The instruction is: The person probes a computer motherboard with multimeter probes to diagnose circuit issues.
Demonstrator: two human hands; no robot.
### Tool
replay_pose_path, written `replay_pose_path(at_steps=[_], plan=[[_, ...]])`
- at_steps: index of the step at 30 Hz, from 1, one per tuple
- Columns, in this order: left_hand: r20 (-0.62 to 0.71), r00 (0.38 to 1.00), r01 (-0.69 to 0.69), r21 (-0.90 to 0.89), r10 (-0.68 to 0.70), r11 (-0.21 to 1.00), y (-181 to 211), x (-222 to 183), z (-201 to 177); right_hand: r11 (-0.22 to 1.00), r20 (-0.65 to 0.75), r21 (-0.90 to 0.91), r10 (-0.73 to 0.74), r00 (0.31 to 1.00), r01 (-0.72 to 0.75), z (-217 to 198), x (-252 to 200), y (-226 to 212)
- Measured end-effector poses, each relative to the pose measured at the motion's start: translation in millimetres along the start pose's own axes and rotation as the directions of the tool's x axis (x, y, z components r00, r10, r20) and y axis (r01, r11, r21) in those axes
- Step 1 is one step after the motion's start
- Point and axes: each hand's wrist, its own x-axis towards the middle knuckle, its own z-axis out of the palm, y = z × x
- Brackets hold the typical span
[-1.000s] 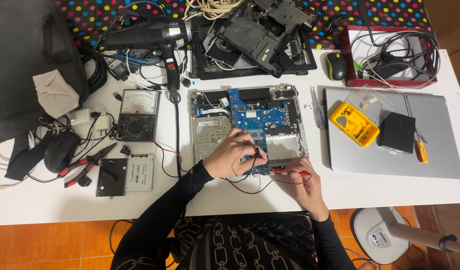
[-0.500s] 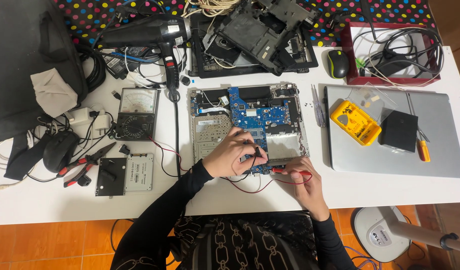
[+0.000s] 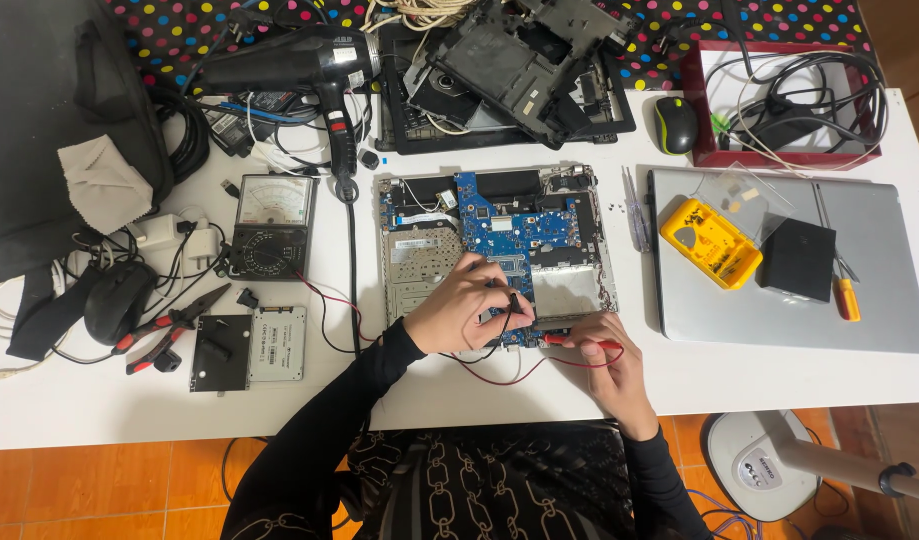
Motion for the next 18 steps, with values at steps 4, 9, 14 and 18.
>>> replay_pose_path(at_steps=[4,9,14,18], plan=[[-0.008,1.000,-0.006,-0.011,0.005,1.000,0.2,-0.2,0.0,1.000,-0.005,-0.010,0.010,1.000,-0.010,0.0,0.1,-1.3],[-0.010,1.000,0.002,-0.010,-0.002,1.000,1.2,-0.4,-0.3,1.000,0.001,-0.009,0.008,1.000,-0.008,-0.5,-2.2,3.2],[-0.009,1.000,0.002,-0.008,-0.002,1.000,1.1,0.0,-0.2,1.000,0.007,-0.003,0.014,1.000,-0.014,-0.5,-2.9,3.6],[-0.003,1.000,0.008,-0.005,-0.008,1.000,2.4,1.0,-1.6,1.000,0.009,-0.003,0.019,1.000,-0.019,-0.6,-2.3,2.2]])
